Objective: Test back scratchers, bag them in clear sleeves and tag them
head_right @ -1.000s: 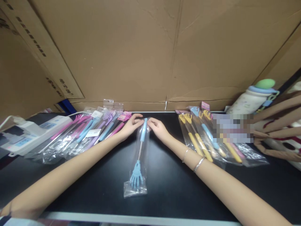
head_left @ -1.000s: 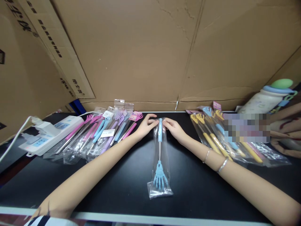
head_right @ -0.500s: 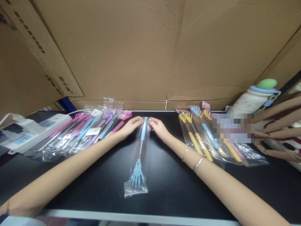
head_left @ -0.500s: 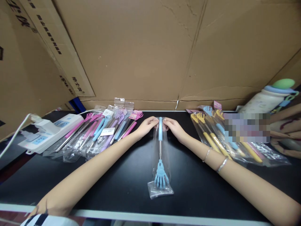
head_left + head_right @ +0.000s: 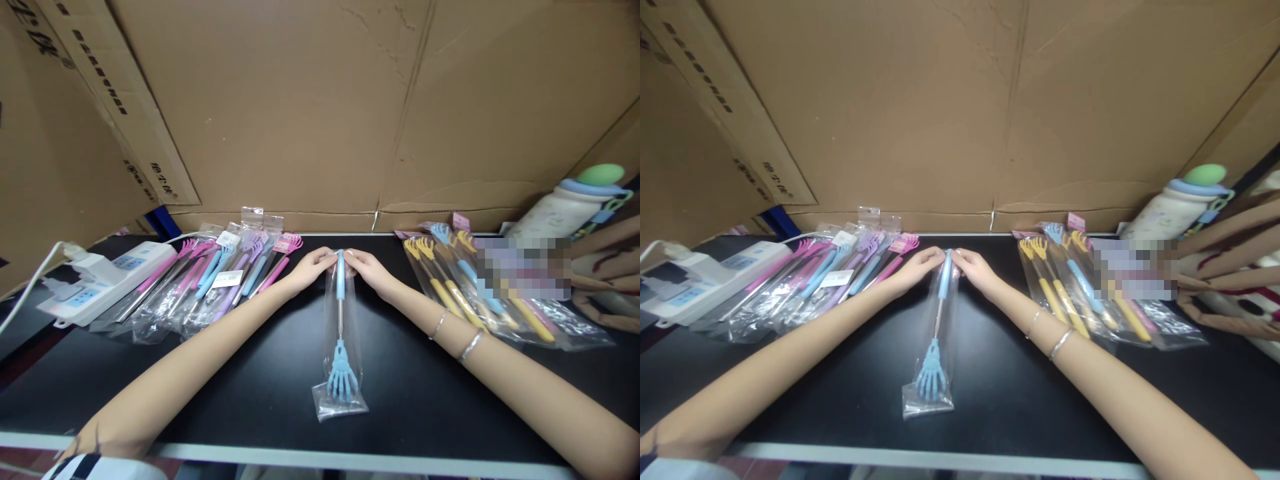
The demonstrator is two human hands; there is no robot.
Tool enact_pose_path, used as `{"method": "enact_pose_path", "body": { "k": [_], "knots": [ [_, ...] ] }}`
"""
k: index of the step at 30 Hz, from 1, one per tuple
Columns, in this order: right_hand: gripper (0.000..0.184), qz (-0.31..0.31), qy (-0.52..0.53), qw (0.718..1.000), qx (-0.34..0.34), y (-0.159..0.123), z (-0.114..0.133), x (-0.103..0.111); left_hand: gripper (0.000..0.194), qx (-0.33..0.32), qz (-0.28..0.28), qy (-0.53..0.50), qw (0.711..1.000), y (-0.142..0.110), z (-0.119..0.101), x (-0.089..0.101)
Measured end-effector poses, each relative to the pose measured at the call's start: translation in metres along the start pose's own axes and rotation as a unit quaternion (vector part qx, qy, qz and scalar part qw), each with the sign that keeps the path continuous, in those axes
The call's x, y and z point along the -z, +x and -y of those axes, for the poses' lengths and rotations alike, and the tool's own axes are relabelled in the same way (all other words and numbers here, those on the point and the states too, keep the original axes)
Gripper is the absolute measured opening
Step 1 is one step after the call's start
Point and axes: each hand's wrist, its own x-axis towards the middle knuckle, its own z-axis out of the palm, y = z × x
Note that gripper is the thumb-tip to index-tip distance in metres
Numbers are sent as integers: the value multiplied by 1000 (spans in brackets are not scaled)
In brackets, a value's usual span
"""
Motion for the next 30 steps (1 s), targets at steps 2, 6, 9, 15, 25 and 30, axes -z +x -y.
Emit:
{"method": "enact_pose_path", "body": {
  "k": [2, 6, 9, 15, 25, 30],
  "knots": [
    [49, 2, -3, 1000, 4, 0, 0, 0, 31, -3, 4, 2, 1000, 0, -2, 0],
    [50, 6, -8, 1000, 12, 0, 0, 0, 32, -7, 8, 5, 1000, -1, -3, 0],
    [50, 3, -13, 1000, 19, 0, 0, -1, 32, -8, 6, 7, 1000, -1, -3, 0],
    [51, -5, -20, 999, 30, -1, 1, -3, 33, -15, 10, 9, 1000, -1, -3, 0],
    [52, -6, -23, 999, 35, -1, 0, -6, 39, -20, 24, 14, 999, -4, -6, 0],
    [50, -16, -22, 999, 37, -3, 2, -7, 35, -19, 14, 15, 1000, -4, -4, 0]
  ]
}}
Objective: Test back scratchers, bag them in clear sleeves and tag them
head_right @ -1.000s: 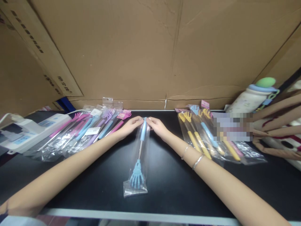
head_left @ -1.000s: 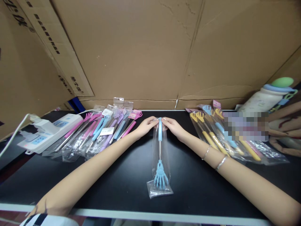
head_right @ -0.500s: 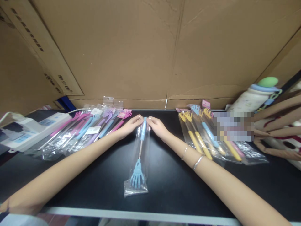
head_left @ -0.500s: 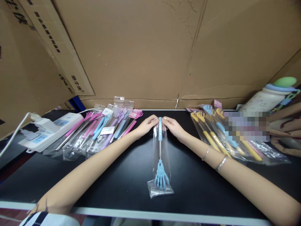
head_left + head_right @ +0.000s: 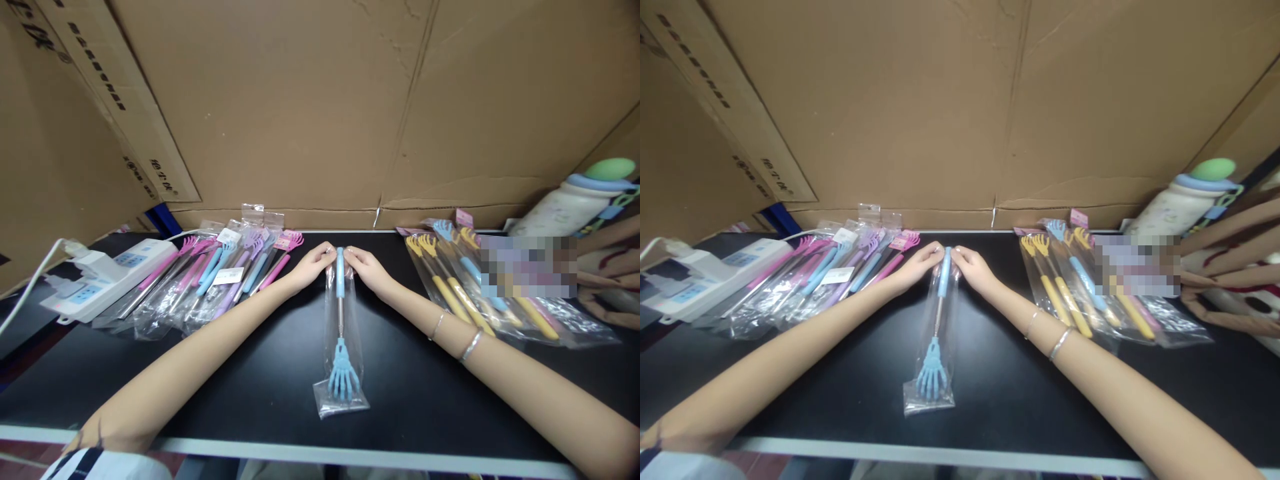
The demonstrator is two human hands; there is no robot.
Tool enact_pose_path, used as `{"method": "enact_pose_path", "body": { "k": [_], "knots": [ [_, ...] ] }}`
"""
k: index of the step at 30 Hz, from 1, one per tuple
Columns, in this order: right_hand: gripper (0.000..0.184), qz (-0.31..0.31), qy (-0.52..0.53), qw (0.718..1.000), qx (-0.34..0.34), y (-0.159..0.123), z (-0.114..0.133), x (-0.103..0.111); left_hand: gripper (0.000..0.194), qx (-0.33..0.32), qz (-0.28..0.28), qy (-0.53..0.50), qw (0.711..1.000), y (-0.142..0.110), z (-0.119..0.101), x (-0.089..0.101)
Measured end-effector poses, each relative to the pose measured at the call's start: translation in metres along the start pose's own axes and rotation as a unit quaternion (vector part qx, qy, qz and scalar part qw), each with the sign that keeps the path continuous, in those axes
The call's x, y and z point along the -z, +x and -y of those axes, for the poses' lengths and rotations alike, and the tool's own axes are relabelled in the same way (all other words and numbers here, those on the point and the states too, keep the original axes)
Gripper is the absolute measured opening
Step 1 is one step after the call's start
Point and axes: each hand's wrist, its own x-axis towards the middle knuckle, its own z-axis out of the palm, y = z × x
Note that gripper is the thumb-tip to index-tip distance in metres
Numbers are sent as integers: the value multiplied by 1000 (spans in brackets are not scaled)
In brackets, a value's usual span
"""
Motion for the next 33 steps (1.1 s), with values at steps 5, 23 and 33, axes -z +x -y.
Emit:
{"method": "enact_pose_path", "body": {
  "k": [5, 23, 33],
  "knots": [
    [49, -16, -4, 1000, -2, 0, 1, 0, 31, 2, -14, -1, 1000, 0, 0, 0],
    [43, -25, 3, 1000, 8, -2, 4, -1, 29, 8, -24, 4, 1000, 0, -3, -2],
    [45, -71, 41, 995, -65, -1, 17, 6, 34, 59, -47, -13, 997, 5, -12, 2]
  ]
}}
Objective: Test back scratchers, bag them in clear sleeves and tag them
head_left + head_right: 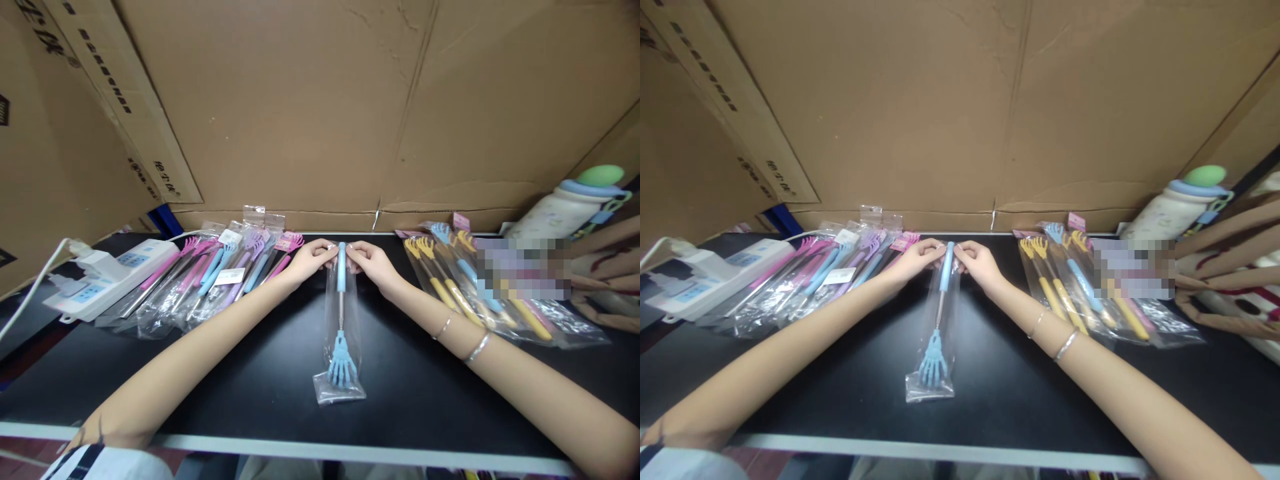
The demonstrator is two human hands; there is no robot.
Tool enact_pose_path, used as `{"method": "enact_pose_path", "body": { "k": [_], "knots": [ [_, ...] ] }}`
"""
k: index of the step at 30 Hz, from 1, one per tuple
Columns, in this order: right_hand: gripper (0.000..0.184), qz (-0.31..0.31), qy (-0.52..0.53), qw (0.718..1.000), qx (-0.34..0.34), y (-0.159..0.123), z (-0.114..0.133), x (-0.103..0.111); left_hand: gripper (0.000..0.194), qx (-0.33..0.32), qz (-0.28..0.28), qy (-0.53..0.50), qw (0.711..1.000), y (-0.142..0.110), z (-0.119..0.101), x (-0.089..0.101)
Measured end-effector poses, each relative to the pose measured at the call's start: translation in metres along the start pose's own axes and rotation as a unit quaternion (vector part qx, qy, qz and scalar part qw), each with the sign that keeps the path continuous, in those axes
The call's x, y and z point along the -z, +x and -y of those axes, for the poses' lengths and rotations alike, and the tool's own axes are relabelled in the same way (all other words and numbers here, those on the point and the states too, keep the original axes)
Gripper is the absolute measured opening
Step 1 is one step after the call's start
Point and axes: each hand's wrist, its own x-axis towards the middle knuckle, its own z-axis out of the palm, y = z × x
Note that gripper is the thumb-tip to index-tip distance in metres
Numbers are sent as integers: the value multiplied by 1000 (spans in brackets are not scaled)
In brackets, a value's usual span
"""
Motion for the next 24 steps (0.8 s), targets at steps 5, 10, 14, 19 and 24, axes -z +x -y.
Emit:
{"method": "enact_pose_path", "body": {
  "k": [5, 10, 14, 19, 24],
  "knots": [
    [42, -7, 14, 1000, -2, -3, 35, 5, 30, -4, -9, 0, 1000, -4, -32, 5],
    [34, -28, 32, 994, 102, -17, 83, 4, 28, -130, -16, -3, 991, -18, -79, 3],
    [25, -55, 5, 976, 212, -35, 116, 1, 25, -244, -46, 57, 967, -38, -109, -2],
    [13, -95, -100, 935, 328, -59, 141, -2, 20, -364, -99, 166, 911, -57, -129, -6],
    [5, -127, -276, 842, 446, -74, 136, 6, 11, -467, -110, 294, 826, -71, -129, 0]
  ]
}}
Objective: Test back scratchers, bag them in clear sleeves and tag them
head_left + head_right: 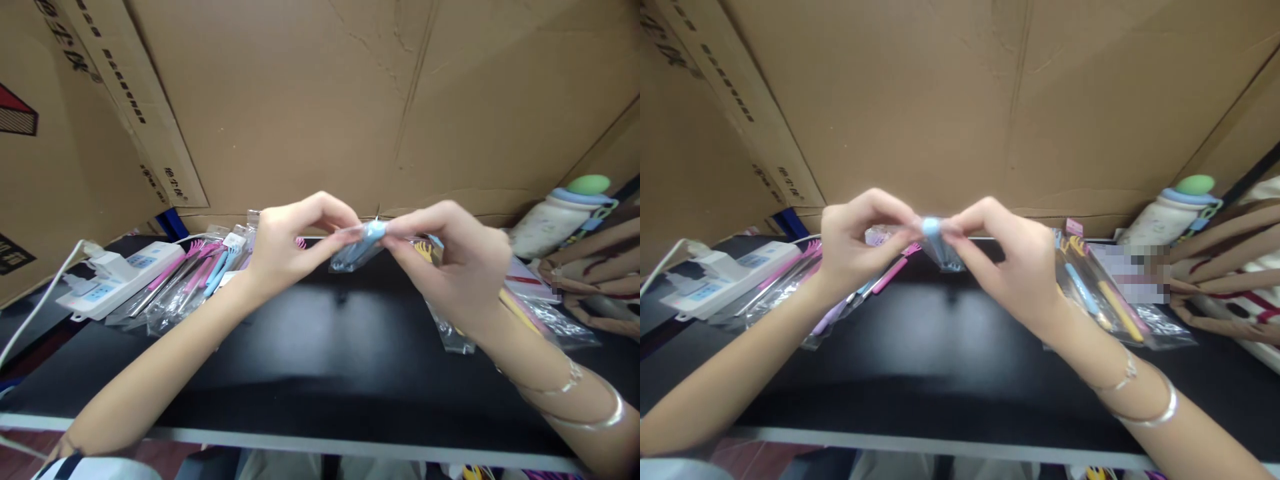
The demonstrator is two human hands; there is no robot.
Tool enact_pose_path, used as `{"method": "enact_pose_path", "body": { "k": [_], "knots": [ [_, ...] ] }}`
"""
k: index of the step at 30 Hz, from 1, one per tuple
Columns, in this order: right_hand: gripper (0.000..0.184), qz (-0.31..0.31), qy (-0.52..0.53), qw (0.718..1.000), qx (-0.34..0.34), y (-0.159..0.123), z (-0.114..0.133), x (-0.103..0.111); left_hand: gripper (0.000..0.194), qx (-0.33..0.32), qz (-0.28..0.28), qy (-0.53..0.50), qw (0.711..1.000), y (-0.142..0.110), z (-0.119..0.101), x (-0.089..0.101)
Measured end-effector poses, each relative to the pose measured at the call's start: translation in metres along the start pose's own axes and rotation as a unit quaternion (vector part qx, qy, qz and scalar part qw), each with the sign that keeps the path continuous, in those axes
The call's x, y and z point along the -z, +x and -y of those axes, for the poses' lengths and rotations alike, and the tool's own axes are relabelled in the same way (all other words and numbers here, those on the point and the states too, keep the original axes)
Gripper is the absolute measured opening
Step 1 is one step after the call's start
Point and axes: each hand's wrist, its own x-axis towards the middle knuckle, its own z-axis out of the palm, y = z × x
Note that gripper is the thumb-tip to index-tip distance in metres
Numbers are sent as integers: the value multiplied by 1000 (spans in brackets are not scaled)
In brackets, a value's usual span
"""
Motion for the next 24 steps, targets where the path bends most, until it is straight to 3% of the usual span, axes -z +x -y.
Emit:
{"method": "enact_pose_path", "body": {
  "k": [3, 7, 10, 15, 19, 24],
  "knots": [
    [15, 77, -29, 990, 113, -19, -7, 4, 6, -103, 65, 20, 992, -18, 3, 2],
    [14, 157, -81, 945, 275, -51, -8, 5, 14, -245, 163, 69, 953, -53, 6, -2],
    [19, 195, -121, 917, 326, -73, -4, 4, 16, -316, 179, 125, 923, -78, 5, -10],
    [28, 286, -140, 885, 341, -97, -4, -2, 20, -285, 271, 93, 914, -103, 7, -24],
    [29, 319, -112, 884, 323, -105, -10, -11, 21, -282, 280, 82, 914, -111, 12, -31],
    [29, 353, -99, 895, 254, -108, -11, -13, 20, -250, 297, 79, 918, -113, 13, -30]
  ]
}}
